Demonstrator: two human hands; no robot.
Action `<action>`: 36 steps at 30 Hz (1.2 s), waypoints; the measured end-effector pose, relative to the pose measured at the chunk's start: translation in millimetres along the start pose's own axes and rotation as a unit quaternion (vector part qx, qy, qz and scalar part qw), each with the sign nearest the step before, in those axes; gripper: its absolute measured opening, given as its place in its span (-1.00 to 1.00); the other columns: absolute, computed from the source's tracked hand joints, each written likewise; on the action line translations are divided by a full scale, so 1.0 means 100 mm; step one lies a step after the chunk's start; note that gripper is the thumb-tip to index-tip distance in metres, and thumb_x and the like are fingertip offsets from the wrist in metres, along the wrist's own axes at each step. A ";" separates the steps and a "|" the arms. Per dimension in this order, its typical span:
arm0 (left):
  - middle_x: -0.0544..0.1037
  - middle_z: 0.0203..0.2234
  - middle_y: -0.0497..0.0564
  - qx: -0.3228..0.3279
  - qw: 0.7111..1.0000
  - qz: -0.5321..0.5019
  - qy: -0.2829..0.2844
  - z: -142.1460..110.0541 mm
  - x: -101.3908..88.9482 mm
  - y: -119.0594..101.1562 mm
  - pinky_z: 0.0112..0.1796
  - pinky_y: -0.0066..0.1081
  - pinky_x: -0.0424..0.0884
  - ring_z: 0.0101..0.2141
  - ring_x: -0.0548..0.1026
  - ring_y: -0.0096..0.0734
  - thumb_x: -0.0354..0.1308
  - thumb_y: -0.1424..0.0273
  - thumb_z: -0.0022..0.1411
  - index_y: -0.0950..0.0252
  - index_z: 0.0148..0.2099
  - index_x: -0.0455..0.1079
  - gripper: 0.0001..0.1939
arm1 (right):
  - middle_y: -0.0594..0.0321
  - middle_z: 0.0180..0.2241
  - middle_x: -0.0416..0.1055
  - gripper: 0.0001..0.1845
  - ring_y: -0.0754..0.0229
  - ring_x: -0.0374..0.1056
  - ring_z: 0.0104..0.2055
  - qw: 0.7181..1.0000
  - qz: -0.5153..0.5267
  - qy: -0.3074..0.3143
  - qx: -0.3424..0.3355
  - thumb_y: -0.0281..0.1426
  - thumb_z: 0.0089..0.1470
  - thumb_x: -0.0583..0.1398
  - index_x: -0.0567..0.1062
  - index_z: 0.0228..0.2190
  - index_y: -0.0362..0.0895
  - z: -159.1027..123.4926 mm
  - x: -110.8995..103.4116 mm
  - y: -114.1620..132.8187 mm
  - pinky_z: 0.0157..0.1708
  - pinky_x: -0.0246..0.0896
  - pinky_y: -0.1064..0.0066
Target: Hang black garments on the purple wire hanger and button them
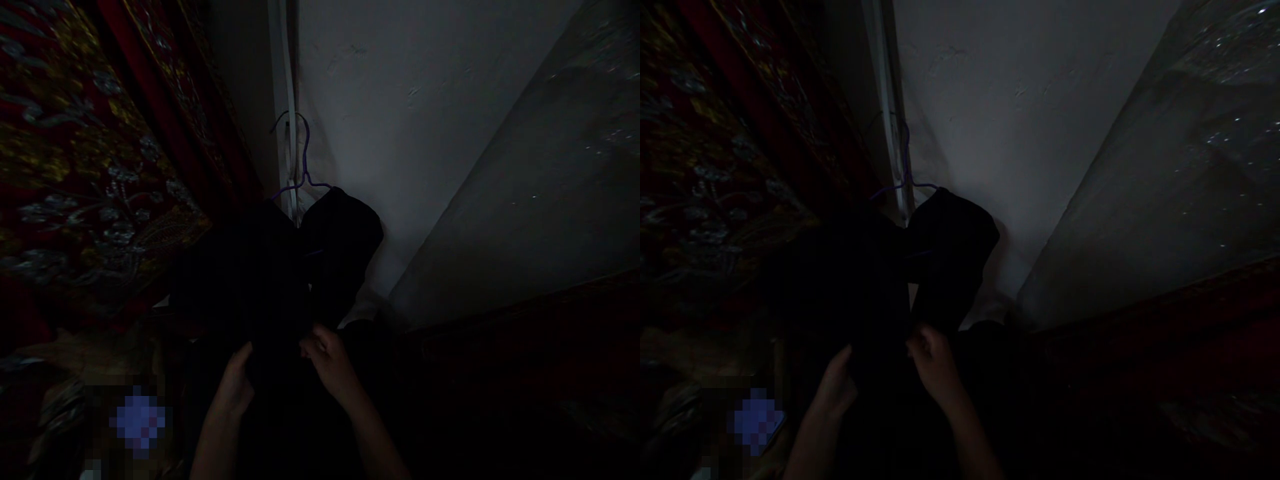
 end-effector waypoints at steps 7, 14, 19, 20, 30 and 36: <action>0.26 0.27 0.17 0.462 0.859 0.179 -0.129 -0.01 0.12 0.15 0.28 -0.03 0.16 0.29 0.24 -0.04 0.33 0.30 0.15 0.17 0.29 0.16 -0.29 | 0.36 -0.73 0.20 -0.58 0.32 0.13 -0.64 0.996 0.062 0.010 0.069 -0.06 -0.03 0.22 0.43 -0.65 -0.13 0.00 -0.15 0.02 -0.53 -0.01 0.43; 0.56 -0.25 0.05 0.481 0.792 0.353 0.128 -0.10 0.47 0.49 -0.17 -0.31 0.48 -0.21 0.56 -0.26 0.11 0.33 0.33 0.26 -0.10 0.41 -0.85 | 0.40 -0.78 0.17 -0.58 0.37 0.05 -0.72 0.993 0.058 0.045 0.089 -0.06 -0.05 0.21 0.39 -0.66 -0.12 -0.03 -0.02 0.10 -0.63 -0.09 0.45; 0.46 -0.42 -0.05 0.487 0.780 0.361 0.160 -0.13 0.65 0.31 -0.31 -0.44 0.38 -0.38 0.47 -0.40 0.02 0.39 0.39 0.25 -0.28 0.32 -0.85 | 0.37 -0.81 0.21 -0.63 0.36 0.08 -0.76 0.995 0.070 0.050 0.060 -0.10 -0.09 0.21 0.45 -0.64 -0.14 0.27 -0.16 0.58 -0.70 -0.15 0.49; 0.44 -0.42 -0.05 0.488 0.774 0.367 0.165 -0.12 0.67 0.31 -0.31 -0.44 0.37 -0.38 0.46 -0.40 0.02 0.40 0.39 0.25 -0.28 0.31 -0.85 | 0.36 -0.81 0.22 -0.64 0.37 0.09 -0.76 0.996 0.079 0.033 0.038 -0.12 -0.10 0.21 0.46 -0.65 -0.15 0.38 -0.21 0.75 -0.70 -0.16 0.50; 0.55 -0.32 0.01 0.500 0.762 0.384 0.149 0.13 0.82 0.18 -0.22 -0.37 0.44 -0.28 0.54 -0.32 0.11 0.40 0.35 0.26 -0.19 0.40 -0.93 | 0.36 -0.68 0.31 -0.74 0.42 0.15 -0.72 0.974 0.127 -0.038 -0.182 -0.28 -0.02 0.17 0.41 -0.64 -0.14 0.83 -0.20 1.84 -0.72 -0.09 0.55; 0.58 -0.16 0.04 0.688 0.648 0.303 0.123 -0.39 1.33 -1.05 -0.14 -0.35 0.46 -0.22 0.54 -0.38 0.13 0.40 0.38 0.23 0.21 0.36 -0.63 | 0.40 -0.70 0.28 -0.71 0.41 0.17 -0.71 0.975 0.046 -0.019 -0.218 -0.30 0.11 0.13 0.42 -0.59 -0.14 0.65 -0.23 1.74 -0.65 0.00 0.53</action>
Point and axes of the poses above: each hand's wrist, its own z-axis towards the middle knuckle, its own x-axis out of the palm, y = z × x, the point moved 2 cm from there along z, towards the middle knuckle
